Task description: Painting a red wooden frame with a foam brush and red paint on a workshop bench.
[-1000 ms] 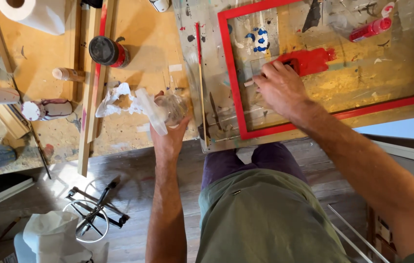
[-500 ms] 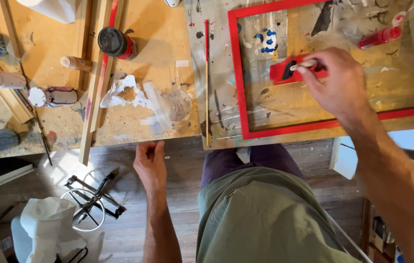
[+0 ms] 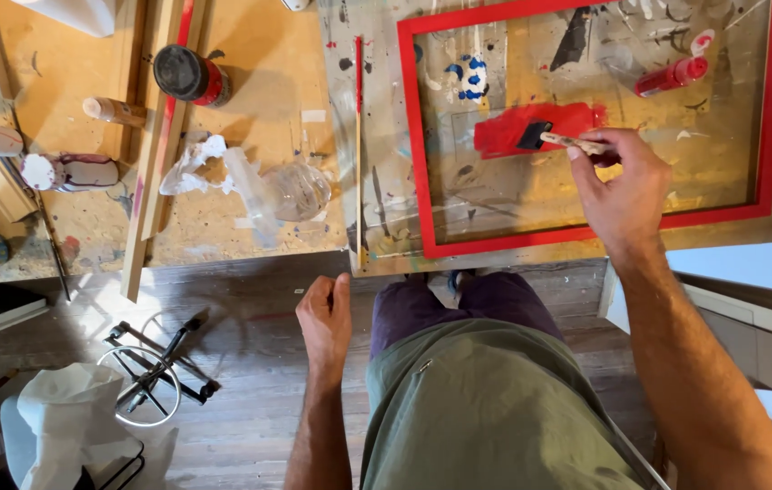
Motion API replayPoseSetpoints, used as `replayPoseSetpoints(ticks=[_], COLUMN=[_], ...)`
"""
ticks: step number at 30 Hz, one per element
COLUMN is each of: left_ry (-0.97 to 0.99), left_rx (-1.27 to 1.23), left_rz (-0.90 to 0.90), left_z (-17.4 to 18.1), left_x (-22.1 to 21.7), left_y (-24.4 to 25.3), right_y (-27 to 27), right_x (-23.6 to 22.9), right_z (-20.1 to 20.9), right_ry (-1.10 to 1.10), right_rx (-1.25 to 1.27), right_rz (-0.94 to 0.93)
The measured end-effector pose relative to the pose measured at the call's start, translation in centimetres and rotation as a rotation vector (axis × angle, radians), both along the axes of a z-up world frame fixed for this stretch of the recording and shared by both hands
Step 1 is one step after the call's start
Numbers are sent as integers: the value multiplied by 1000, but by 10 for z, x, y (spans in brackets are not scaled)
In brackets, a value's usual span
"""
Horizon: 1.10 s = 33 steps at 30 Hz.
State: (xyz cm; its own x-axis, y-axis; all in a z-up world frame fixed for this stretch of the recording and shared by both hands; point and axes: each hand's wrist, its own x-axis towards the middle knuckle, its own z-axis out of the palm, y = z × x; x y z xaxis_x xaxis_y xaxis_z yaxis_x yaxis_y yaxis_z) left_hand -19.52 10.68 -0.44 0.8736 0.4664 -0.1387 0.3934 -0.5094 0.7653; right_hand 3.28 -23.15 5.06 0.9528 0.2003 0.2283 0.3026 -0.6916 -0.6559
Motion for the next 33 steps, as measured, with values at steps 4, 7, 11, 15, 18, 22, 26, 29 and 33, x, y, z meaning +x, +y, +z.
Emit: replayPoseSetpoints(ticks=[4, 7, 11, 15, 18, 22, 26, 29, 33], left_ry=[10, 9, 18, 24, 23, -14, 4, 20, 37], left_rx=[16, 3, -3, 4, -13, -72, -48, -17, -23], left_rz=[8, 24, 36, 27, 14, 46, 21, -7, 6], left_z=[-7, -3, -3, -8, -7, -15, -6, -2, -4], left_x=[-2, -3, 1, 1, 4, 5, 10, 10, 7], left_y=[-3, -6, -11, -17, -22, -24, -28, -29, -27], right_y=[-18, -35, -45, -53, -57, -41, -28, -35, -64], right_x=[4, 2, 0, -7, -11, -14, -3, 8, 19], right_z=[-11, -25, -38, -54, -65, -60, -17, -6, -11], right_ry=[53, 183, 448, 571, 613, 552, 417, 409, 539], right_rx=[23, 230, 462, 614, 662, 757, 553, 378, 401], right_rz=[-71, -141, -278, -376, -381, -327, -181, -127, -143])
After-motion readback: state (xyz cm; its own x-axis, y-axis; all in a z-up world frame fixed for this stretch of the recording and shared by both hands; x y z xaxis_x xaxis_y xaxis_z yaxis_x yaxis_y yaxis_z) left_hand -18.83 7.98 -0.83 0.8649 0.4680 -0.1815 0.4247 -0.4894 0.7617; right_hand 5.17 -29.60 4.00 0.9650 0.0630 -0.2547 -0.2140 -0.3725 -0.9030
